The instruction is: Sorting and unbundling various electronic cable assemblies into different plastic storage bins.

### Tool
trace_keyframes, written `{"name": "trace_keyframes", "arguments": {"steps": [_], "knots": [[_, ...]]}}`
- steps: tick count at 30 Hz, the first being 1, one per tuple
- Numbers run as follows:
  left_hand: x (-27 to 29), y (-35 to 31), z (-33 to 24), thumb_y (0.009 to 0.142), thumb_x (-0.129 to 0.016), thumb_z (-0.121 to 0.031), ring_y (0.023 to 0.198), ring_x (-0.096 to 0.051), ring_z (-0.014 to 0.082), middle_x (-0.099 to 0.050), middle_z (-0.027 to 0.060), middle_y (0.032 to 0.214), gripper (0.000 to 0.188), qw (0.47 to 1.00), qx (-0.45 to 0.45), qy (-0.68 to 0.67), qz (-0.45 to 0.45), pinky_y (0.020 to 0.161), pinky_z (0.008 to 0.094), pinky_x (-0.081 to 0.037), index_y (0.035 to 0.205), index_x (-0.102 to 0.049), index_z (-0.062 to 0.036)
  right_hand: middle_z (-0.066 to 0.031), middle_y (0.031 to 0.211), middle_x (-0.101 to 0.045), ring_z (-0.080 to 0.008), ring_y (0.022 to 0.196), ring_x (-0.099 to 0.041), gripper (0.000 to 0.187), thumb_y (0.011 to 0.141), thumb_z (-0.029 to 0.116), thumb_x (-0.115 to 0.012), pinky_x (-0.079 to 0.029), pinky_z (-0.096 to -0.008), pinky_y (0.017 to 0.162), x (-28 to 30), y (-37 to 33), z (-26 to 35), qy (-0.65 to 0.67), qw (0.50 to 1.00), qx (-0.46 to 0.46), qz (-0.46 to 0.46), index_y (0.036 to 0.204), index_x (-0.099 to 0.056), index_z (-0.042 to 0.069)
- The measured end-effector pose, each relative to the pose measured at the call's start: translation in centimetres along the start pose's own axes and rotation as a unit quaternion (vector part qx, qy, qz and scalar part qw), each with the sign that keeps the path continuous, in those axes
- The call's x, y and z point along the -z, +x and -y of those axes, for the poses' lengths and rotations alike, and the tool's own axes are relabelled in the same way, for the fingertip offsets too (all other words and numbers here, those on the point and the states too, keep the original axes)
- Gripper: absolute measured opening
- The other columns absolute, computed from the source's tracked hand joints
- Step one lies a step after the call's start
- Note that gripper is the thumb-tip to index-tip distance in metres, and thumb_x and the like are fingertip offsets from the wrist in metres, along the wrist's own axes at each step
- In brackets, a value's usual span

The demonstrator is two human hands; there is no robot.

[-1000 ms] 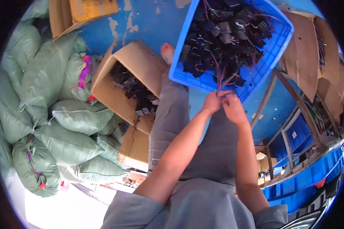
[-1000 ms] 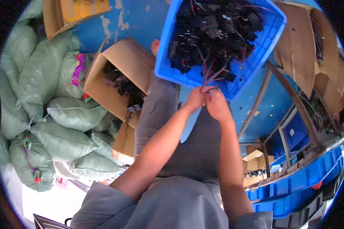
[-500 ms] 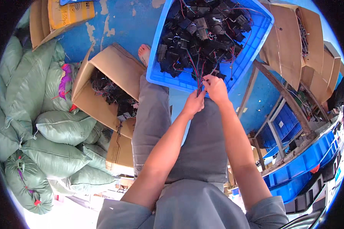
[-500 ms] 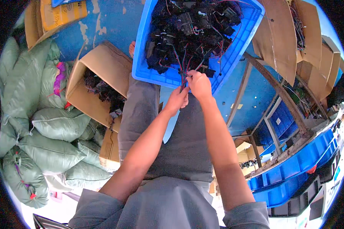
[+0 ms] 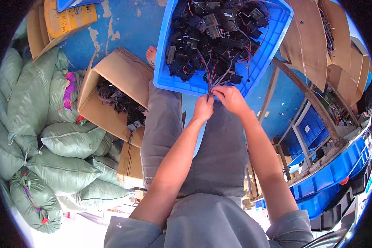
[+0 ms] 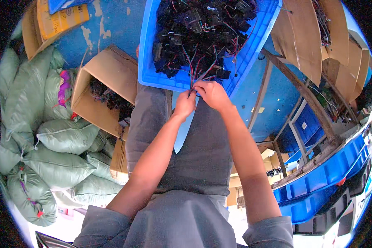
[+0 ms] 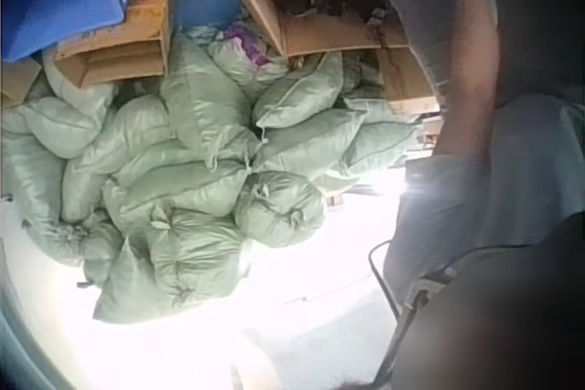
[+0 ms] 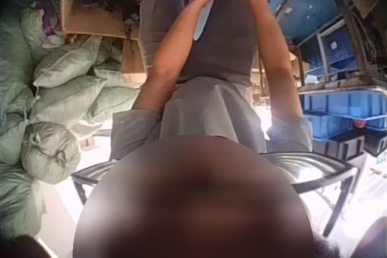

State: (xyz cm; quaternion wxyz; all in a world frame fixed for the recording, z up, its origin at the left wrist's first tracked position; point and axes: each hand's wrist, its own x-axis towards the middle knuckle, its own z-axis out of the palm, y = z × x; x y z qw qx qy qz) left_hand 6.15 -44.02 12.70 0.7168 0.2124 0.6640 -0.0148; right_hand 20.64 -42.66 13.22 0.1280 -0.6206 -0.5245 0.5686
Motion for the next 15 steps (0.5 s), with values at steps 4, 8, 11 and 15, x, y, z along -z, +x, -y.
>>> {"name": "trace_keyframes", "arguments": {"steps": [4, 8, 11, 15], "knots": [[-1.4, -0.9, -3.6, 0.093, -0.043, -0.023, 0.045, -0.042, 0.0133, -0.047, 0.0041, 0.056, 0.024, 0.990, 0.137, -0.021, -0.029, 0.041, 0.0274, -0.033, 0.077, -0.049, -0.0059, -0.0102, 0.086, -0.064, -0.0301, 0.074, -0.059, 0.014, 0.084, 0.014, -0.054, -0.046, -0.0351, 0.066, -0.6, -0.1, 0.1, -0.066, 0.997, 0.020, -0.035, 0.087, -0.063, 0.004], [-1.3, -0.7, -2.4, 0.093, -0.041, -0.021, 0.044, -0.041, 0.0131, -0.047, 0.0042, 0.057, 0.023, 0.994, 0.093, -0.051, 0.027, 0.041, 0.0270, -0.033, 0.078, -0.048, -0.0056, -0.0090, 0.089, -0.063, -0.0282, 0.078, -0.058, 0.015, 0.085, 0.016, -0.054, -0.045, -0.0337, 0.068, -0.8, -0.1, -1.1, -0.004, 0.999, 0.002, -0.037, 0.087, -0.063, 0.004], [-0.7, -0.4, -0.7, 0.094, -0.040, -0.020, 0.044, -0.041, 0.0129, -0.047, 0.0040, 0.057, 0.022, 0.993, 0.007, -0.074, 0.095, 0.041, 0.0266, -0.032, 0.079, -0.048, -0.0055, -0.0083, 0.091, -0.062, -0.0272, 0.079, -0.058, 0.015, 0.086, 0.017, -0.054, -0.044, -0.0331, 0.069, -0.9, -0.4, -1.7, 0.082, 0.996, -0.024, -0.026, 0.086, -0.062, 0.004], [0.2, 0.6, 0.2, 0.093, -0.040, -0.019, 0.046, -0.041, 0.0126, -0.047, 0.0038, 0.058, 0.019, 0.989, -0.007, -0.078, 0.127, 0.042, 0.0259, -0.032, 0.081, -0.047, -0.0057, -0.0074, 0.086, -0.062, -0.0269, 0.077, -0.057, 0.017, 0.087, 0.019, -0.053, -0.044, -0.0325, 0.068, -0.3, -0.4, -1.2, 0.076, 0.997, -0.026, -0.011, 0.085, -0.062, 0.004]]}}
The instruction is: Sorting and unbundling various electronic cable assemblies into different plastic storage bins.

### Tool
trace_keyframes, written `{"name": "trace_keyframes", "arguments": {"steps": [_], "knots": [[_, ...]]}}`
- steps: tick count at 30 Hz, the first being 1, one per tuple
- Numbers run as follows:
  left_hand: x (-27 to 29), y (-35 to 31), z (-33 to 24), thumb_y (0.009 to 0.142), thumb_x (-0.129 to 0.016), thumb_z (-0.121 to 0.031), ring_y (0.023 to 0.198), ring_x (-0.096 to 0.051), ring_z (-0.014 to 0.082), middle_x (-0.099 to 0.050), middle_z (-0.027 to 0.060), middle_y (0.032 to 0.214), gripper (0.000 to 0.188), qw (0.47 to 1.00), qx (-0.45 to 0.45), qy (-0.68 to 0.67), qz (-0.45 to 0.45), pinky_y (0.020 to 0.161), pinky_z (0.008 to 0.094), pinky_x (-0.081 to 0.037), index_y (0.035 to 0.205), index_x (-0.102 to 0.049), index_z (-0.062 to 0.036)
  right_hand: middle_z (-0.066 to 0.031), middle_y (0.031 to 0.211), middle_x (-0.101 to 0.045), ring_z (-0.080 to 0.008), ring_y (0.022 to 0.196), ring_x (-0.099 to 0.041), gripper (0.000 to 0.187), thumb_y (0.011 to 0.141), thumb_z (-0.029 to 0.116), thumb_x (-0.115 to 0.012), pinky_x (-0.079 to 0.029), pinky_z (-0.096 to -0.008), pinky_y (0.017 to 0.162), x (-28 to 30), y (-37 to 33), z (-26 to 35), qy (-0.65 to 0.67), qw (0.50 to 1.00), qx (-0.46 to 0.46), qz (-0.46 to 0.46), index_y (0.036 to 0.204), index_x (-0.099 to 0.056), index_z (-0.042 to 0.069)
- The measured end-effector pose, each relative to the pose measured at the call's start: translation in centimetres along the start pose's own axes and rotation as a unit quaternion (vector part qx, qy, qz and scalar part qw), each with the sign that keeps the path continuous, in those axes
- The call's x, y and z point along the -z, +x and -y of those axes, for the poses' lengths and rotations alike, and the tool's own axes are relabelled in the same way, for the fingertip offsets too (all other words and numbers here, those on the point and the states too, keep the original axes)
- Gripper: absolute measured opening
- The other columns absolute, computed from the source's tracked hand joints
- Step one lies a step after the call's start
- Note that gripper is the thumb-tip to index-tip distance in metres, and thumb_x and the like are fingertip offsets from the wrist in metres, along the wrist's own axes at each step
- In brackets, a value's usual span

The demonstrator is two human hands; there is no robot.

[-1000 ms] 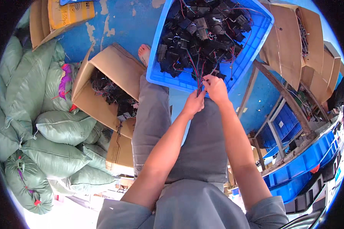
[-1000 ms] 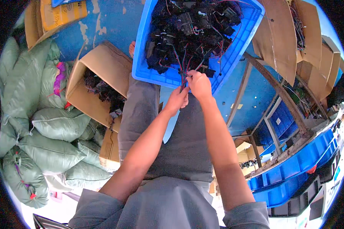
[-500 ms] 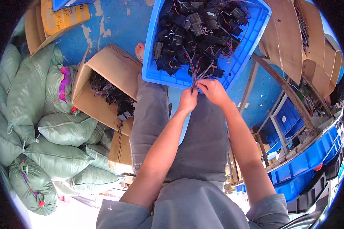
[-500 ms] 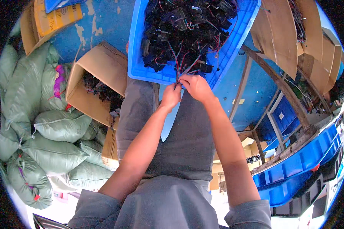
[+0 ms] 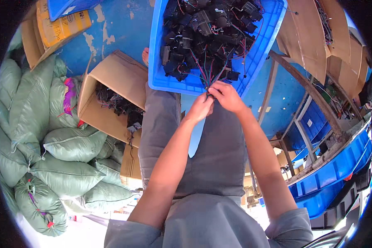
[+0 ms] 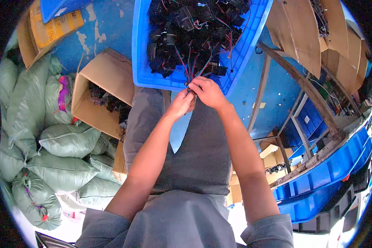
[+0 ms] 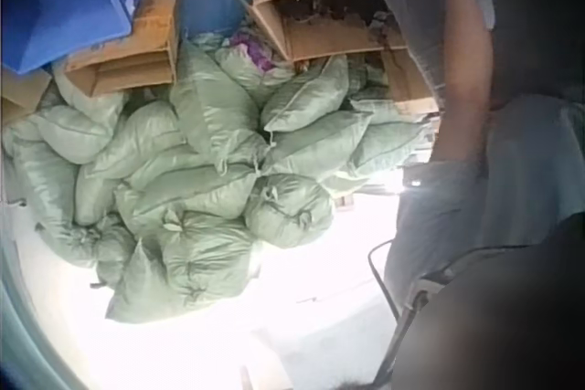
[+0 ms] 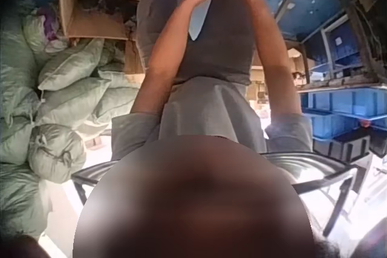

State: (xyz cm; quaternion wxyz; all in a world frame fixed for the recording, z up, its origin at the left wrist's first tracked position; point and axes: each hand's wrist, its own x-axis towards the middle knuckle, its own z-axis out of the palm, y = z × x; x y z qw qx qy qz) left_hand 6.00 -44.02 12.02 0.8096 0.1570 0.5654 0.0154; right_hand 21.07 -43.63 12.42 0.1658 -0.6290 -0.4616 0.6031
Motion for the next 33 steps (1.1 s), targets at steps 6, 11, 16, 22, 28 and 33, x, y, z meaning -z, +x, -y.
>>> {"name": "trace_keyframes", "arguments": {"steps": [6, 11, 16, 22, 28, 33], "knots": [[1.0, 0.4, 0.1, 0.093, -0.040, -0.017, 0.047, -0.041, 0.0123, -0.047, 0.0035, 0.059, 0.016, 0.999, -0.017, -0.003, 0.043, 0.044, 0.0251, -0.033, 0.083, -0.046, -0.0061, -0.0052, 0.082, -0.062, -0.0231, 0.074, -0.057, 0.018, 0.088, 0.019, -0.052, -0.043, -0.0316, 0.067, 1.0, 0.8, 0.0, -0.051, 0.994, -0.085, 0.043, 0.083, -0.061, 0.005], [0.9, 0.5, -0.8, 0.092, -0.041, -0.017, 0.050, -0.044, 0.0151, -0.050, 0.0060, 0.062, 0.016, 0.996, 0.007, 0.062, 0.056, 0.046, 0.0282, -0.036, 0.084, -0.047, -0.0045, -0.0043, 0.076, -0.061, -0.0196, 0.069, -0.057, 0.019, 0.089, 0.018, -0.050, -0.043, -0.0313, 0.062, 2.0, 1.1, -1.9, 0.141, 0.983, -0.097, 0.071, 0.081, -0.061, 0.004], [1.1, 0.4, -1.8, 0.093, -0.041, -0.022, 0.053, -0.049, 0.0178, -0.053, 0.0070, 0.064, 0.020, 0.962, -0.071, 0.259, 0.045, 0.049, 0.0316, -0.039, 0.087, -0.050, -0.0044, -0.0039, 0.075, -0.059, -0.0161, 0.059, -0.051, 0.021, 0.090, 0.017, -0.048, -0.042, -0.0294, 0.058, 3.1, 2.3, -1.7, 0.316, 0.900, -0.261, 0.147, 0.079, -0.060, 0.003], [0.7, 0.7, 0.2, 0.091, -0.044, -0.022, 0.066, -0.058, 0.0402, -0.062, 0.0215, 0.075, 0.023, 0.888, -0.207, 0.408, -0.044, 0.058, 0.0479, -0.044, 0.092, -0.051, 0.0001, -0.0065, 0.069, -0.063, -0.0228, 0.053, -0.056, 0.022, 0.088, 0.019, -0.050, -0.046, -0.0328, 0.055, 0.7, 2.1, -3.4, 0.098, 0.991, -0.078, 0.049, 0.076, -0.060, 0.003], [-0.5, -0.2, -1.4, 0.091, -0.043, -0.022, 0.072, -0.058, 0.0456, -0.063, 0.0248, 0.080, 0.024, 0.834, -0.106, 0.531, -0.104, 0.063, 0.0515, -0.045, 0.094, -0.051, 0.0008, -0.0071, 0.064, -0.062, -0.0232, 0.054, -0.057, 0.014, 0.083, 0.014, -0.054, -0.046, -0.0330, 0.056, 1.1, 0.3, -0.4, -0.108, 0.976, -0.187, -0.009, 0.080, -0.061, 0.003], [-0.8, 0.0, -2.5, 0.091, -0.044, -0.022, 0.073, -0.059, 0.0454, -0.062, 0.0252, 0.081, 0.024, 0.837, -0.086, 0.532, -0.099, 0.064, 0.0516, -0.045, 0.094, -0.051, 0.0007, -0.0076, 0.063, -0.061, -0.0253, 0.056, -0.057, 0.011, 0.078, 0.012, -0.057, -0.045, -0.0339, 0.057, 2.3, 0.3, -0.3, -0.171, 0.974, -0.147, 0.014, 0.084, -0.063, 0.004]]}}
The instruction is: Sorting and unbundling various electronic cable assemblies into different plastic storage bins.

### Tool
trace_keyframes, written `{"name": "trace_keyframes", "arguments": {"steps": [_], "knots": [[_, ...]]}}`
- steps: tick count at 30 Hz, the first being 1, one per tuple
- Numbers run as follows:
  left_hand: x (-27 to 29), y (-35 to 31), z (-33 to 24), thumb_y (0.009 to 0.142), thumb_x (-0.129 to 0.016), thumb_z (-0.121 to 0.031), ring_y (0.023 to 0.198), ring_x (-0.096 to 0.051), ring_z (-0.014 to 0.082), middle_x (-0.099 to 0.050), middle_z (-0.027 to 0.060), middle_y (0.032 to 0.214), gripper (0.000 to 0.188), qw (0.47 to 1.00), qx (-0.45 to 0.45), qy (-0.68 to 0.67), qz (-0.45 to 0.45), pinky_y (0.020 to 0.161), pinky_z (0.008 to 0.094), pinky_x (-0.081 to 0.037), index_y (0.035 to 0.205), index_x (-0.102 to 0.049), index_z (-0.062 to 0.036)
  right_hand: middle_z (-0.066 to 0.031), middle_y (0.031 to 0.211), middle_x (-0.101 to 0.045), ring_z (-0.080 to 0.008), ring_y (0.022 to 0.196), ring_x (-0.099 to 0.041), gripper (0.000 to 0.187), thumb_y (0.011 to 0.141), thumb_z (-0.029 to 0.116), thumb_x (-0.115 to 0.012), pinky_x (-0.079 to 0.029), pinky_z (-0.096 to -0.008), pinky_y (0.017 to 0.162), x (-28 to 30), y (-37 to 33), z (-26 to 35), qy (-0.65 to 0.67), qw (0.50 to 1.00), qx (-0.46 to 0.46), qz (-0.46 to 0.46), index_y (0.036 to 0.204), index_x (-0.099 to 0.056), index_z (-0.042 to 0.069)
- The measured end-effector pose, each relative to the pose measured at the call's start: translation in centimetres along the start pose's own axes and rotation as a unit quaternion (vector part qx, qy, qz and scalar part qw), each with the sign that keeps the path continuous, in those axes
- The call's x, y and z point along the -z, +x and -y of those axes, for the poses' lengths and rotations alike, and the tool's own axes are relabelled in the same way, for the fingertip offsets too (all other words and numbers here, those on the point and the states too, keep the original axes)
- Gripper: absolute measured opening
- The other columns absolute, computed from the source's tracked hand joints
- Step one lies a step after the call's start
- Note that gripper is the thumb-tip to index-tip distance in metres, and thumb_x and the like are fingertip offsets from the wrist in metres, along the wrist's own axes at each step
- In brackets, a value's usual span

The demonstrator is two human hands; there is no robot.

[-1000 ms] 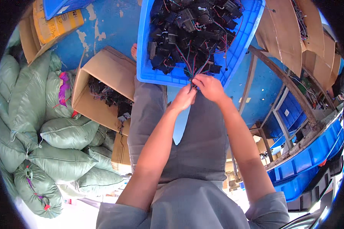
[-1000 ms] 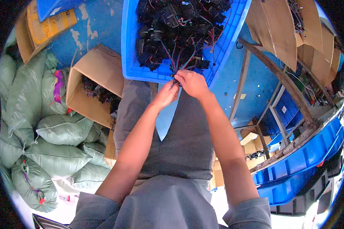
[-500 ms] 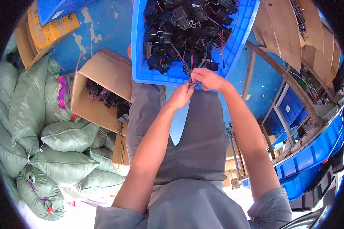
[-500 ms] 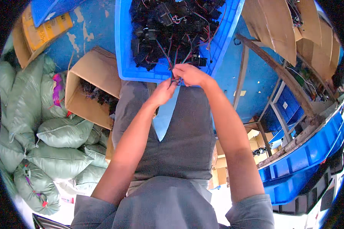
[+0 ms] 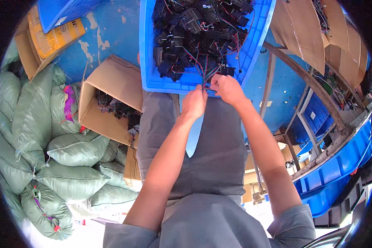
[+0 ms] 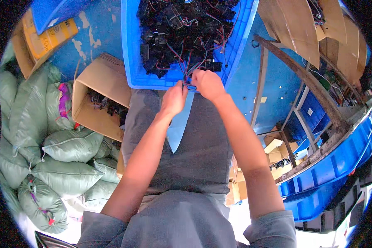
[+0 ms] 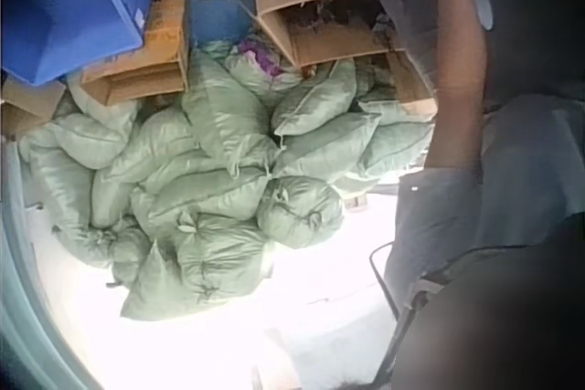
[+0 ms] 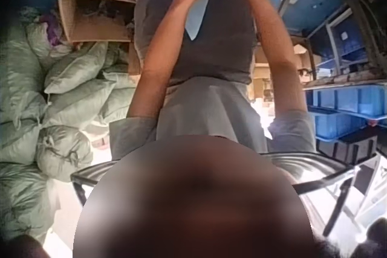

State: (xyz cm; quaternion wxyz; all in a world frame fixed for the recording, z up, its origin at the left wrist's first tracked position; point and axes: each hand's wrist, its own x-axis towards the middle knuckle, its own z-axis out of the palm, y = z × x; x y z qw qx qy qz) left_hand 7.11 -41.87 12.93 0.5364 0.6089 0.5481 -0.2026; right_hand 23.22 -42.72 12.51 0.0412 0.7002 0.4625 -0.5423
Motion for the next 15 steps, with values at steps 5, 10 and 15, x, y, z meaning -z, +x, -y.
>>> {"name": "trace_keyframes", "arguments": {"steps": [5, 10, 15], "knots": [[-0.2, 0.8, 1.1, 0.090, -0.044, -0.022, 0.073, -0.059, 0.0449, -0.063, 0.0237, 0.080, 0.024, 0.997, -0.021, -0.059, 0.034, 0.064, 0.0503, -0.045, 0.094, -0.052, 0.0008, -0.0079, 0.065, -0.063, -0.0294, 0.057, -0.057, 0.015, 0.074, 0.010, -0.058, -0.046, -0.0358, 0.058, 0.7, 0.3, -1.2, 0.069, 0.992, 0.094, 0.053, 0.087, -0.063, 0.004], [-0.4, 1.2, 2.1, 0.088, -0.045, -0.020, 0.068, -0.058, 0.0392, -0.063, 0.0181, 0.076, 0.023, 0.980, -0.092, -0.171, 0.042, 0.061, 0.0456, -0.044, 0.092, -0.053, 0.0007, -0.0059, 0.068, -0.062, -0.0235, 0.059, -0.054, 0.015, 0.073, 0.004, -0.058, -0.045, -0.0325, 0.059, 0.3, 0.4, -2.6, 0.169, 0.968, 0.169, 0.074, 0.088, -0.063, 0.003], [0.5, 1.4, 2.0, 0.089, -0.044, -0.019, 0.056, -0.048, 0.0225, -0.056, 0.0075, 0.067, 0.020, 0.949, -0.073, -0.292, 0.093, 0.050, 0.0335, -0.037, 0.091, -0.055, -0.0016, -0.0040, 0.072, -0.060, -0.0174, 0.063, -0.052, 0.012, 0.075, 0.000, -0.059, -0.045, -0.0293, 0.061, 0.9, -0.8, -1.3, 0.247, 0.952, 0.171, 0.057, 0.086, -0.063, 0.000]]}}
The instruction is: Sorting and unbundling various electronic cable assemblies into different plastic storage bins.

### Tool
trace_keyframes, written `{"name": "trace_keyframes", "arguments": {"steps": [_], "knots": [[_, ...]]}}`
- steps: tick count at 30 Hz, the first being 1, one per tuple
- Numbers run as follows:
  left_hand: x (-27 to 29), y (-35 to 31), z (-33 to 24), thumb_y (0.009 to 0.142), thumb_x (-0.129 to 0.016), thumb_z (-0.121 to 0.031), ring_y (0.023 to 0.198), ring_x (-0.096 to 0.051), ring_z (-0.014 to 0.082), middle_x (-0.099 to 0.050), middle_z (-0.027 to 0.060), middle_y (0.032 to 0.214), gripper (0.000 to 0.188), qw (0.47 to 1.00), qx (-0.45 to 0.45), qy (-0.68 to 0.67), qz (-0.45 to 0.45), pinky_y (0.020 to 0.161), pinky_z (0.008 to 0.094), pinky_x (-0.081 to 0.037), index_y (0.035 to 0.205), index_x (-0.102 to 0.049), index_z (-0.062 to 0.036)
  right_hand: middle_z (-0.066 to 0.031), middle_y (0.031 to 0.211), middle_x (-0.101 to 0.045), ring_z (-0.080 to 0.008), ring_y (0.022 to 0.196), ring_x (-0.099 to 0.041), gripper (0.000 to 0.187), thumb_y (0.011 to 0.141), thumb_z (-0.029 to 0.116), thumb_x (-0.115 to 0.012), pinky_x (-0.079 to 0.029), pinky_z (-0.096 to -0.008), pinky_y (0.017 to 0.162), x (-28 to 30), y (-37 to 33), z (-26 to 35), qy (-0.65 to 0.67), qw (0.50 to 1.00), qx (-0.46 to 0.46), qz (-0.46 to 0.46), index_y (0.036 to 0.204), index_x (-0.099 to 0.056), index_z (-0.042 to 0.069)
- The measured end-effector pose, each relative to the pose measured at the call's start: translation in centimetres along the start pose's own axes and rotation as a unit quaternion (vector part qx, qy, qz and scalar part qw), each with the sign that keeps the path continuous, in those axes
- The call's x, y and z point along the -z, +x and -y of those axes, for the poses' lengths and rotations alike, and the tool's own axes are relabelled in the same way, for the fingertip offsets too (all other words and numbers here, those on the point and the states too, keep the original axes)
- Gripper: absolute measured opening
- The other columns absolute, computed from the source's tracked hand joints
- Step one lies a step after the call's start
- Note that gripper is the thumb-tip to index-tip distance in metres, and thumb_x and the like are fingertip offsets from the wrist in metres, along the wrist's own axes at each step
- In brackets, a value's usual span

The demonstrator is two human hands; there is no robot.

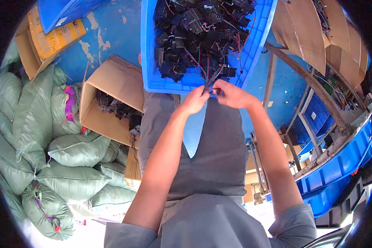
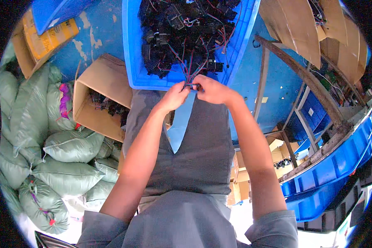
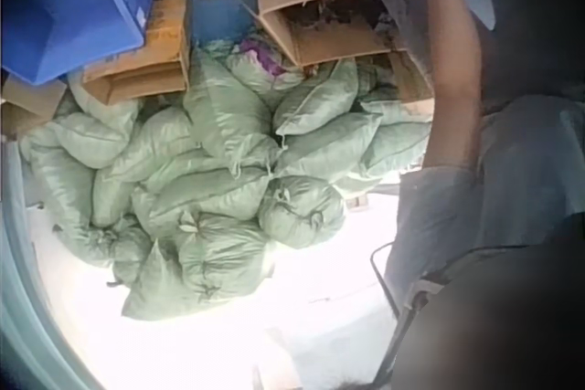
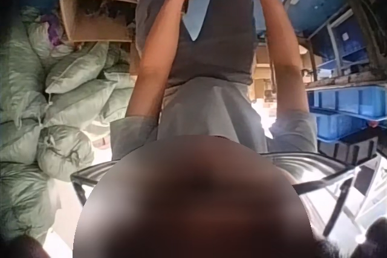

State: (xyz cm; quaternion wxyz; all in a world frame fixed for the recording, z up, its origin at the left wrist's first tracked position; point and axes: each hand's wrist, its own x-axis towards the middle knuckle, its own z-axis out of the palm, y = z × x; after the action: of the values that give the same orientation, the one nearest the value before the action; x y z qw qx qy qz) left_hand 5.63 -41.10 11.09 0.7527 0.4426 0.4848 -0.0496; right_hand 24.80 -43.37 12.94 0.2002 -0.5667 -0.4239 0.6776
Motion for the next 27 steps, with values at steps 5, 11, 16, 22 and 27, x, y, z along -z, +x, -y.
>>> {"name": "trace_keyframes", "arguments": {"steps": [5, 11, 16, 22, 27], "knots": [[0.4, 0.7, -0.5, 0.092, -0.043, -0.018, 0.046, -0.033, 0.0077, -0.042, -0.0025, 0.058, 0.017, 0.982, 0.089, -0.156, 0.053, 0.041, 0.0234, -0.024, 0.089, -0.055, -0.0062, -0.0048, 0.075, -0.062, -0.0182, 0.063, -0.054, 0.012, 0.074, 0.002, -0.064, -0.045, -0.0299, 0.061, -0.9, -0.4, 1.9, -0.034, 0.995, -0.047, -0.078, 0.085, -0.061, 0.000], [0.9, 1.1, -2.1, 0.092, -0.042, -0.018, 0.046, -0.026, 0.0038, -0.034, -0.0064, 0.056, 0.016, 0.950, 0.127, -0.273, 0.081, 0.041, 0.0208, -0.018, 0.086, -0.053, -0.0089, -0.0075, 0.076, -0.064, -0.0221, 0.060, -0.057, 0.014, 0.074, 0.007, -0.066, -0.045, -0.0312, 0.057, -0.2, -0.1, 1.7, -0.103, 0.972, -0.007, -0.212, 0.084, -0.059, 0.002], [-0.2, 0.4, -1.5, 0.092, -0.042, -0.016, 0.047, -0.025, 0.0041, -0.033, -0.0065, 0.056, 0.014, 0.938, 0.142, -0.306, 0.075, 0.041, 0.0206, -0.017, 0.086, -0.053, -0.0092, -0.0079, 0.070, -0.062, -0.0187, 0.053, -0.052, 0.010, 0.077, 0.010, -0.062, -0.043, -0.0312, 0.051, 0.0, -0.4, 3.3, -0.246, 0.953, -0.015, -0.175, 0.079, -0.058, 0.001], [-0.1, 0.5, -0.4, 0.087, -0.045, -0.012, 0.045, -0.028, 0.0058, -0.034, -0.0053, 0.054, 0.012, 0.855, 0.094, -0.493, 0.131, 0.040, 0.0207, -0.021, 0.079, -0.052, -0.0071, -0.0066, 0.064, -0.059, -0.0168, 0.050, -0.048, 0.011, 0.082, 0.011, -0.054, -0.040, -0.0307, 0.049, -0.5, -1.0, 7.2, -0.267, 0.960, -0.038, -0.083, 0.077, -0.056, 0.002], [-1.1, -0.2, -1.3, 0.091, -0.045, -0.016, 0.046, -0.025, 0.0046, -0.031, -0.0070, 0.056, 0.014, 0.758, 0.089, -0.631, 0.137, 0.041, 0.0204, -0.017, 0.079, -0.049, -0.0112, -0.0069, 0.065, -0.062, -0.0179, 0.054, -0.054, 0.014, 0.083, 0.014, -0.052, -0.042, -0.0308, 0.051, -2.0, -3.0, 7.1, 0.007, 0.975, -0.144, -0.172, 0.079, -0.056, 0.001]]}}
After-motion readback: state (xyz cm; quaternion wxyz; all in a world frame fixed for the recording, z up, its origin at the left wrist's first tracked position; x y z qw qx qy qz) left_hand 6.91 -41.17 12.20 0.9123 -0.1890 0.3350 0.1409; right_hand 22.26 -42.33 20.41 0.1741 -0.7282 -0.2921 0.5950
